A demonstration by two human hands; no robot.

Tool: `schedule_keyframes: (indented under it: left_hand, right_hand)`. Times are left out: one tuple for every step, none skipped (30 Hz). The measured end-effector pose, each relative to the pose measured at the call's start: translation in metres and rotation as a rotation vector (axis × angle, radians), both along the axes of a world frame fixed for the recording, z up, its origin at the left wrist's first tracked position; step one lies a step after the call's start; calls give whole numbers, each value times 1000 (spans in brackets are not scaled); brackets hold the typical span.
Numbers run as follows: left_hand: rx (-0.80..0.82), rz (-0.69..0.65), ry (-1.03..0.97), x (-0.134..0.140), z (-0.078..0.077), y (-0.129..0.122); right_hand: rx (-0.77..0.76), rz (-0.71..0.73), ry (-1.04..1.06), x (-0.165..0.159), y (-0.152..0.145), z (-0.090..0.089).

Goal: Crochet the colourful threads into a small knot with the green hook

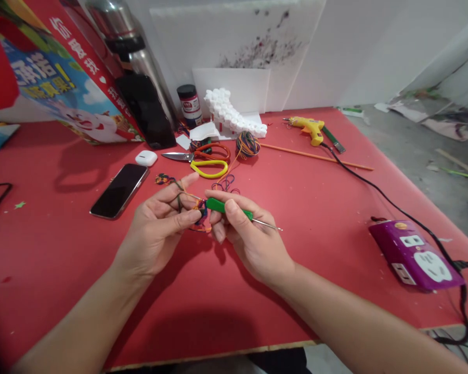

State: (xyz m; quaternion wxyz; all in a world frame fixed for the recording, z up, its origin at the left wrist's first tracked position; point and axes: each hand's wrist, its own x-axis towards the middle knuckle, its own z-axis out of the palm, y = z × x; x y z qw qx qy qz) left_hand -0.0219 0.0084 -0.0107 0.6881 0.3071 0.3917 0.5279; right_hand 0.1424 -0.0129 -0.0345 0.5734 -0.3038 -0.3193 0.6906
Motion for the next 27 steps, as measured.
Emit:
schedule_keyframes:
  left_hand:
    - [26,-10,30,-2,1,0]
    - [52,-20,63,-4,2,1]
    - [73,-29,98,-6,3,1]
    - [90,-39,131,-7,3,1]
    - [104,-48,166,-9,4,1]
    - [114,-55,200,-10,5,1]
    - [124,-61,229,-10,6,0]
    - [133,-67,250,-10,7,0]
    - [140,-75,257,-10,8,-1]
    - [142,-84,252,-9,9,-1]
    - [141,-97,238,-8,11,-2]
    - [136,-109,221,-7,12,-2]
    - [130,-120,209,-7,13,-3]
    - [122,-126,207,-6,14,-3]
    - [117,-127,212,-6,15,-4]
    - [112,-123,223,-6,15,-4]
    - [109,-120,235,-6,16,-5]
    - [109,-119,247,-6,15,-5]
    - [112,-123,255,-6,15,-6]
    - [115,-127,261,-6,14,-6]
    - [120,-132,264,-6,13,-7]
    - [123,-136,267,-6,13,-7]
    - [126,-135,266,-5,12,-7]
    - [124,-129,265,-5,11,-7]
    - [121,-121,261,-4,11,-7]
    - [116,-116,256,-3,10,-7]
    - [112,-117,250,-3,10,-7]
  right_hand:
    - [-22,11,10,1,1,2]
    - [-44,21,19,1,2,3]
    - [-65,31,28,2,2,4]
    - [-86,41,36,2,3,5]
    - [-104,52,42,3,3,5]
    - [-120,63,48,3,4,4]
    - [-132,72,53,3,4,3]
    - [-139,80,59,3,4,3]
    - [-142,85,65,3,4,2]
    - [-139,87,65,3,4,1]
    - [-128,78,55,3,3,0]
    - [-111,61,29,3,2,-1]
    - [-87,38,-11,3,1,-2]
    - [-58,13,-63,3,0,-3]
    - [-26,-10,-120,4,-1,-3]
    - [10,-29,-175,5,-3,-3]
    - [49,-43,-226,6,-4,-3]
    - [93,-61,-273,6,-5,-2]
    - [138,-83,-310,7,-6,-2]
    - [178,-104,-336,8,-7,-1]
    - [207,-122,-350,9,-7,-1]
    - [221,-133,-350,9,-8,-1]
    - [218,-137,-338,9,-7,-1]
    - [202,-136,-318,9,-7,-2]
    - [180,-129,-291,9,-6,-3]
    - [156,-117,-256,9,-5,-3]
    - [128,-103,-214,8,-4,-3]
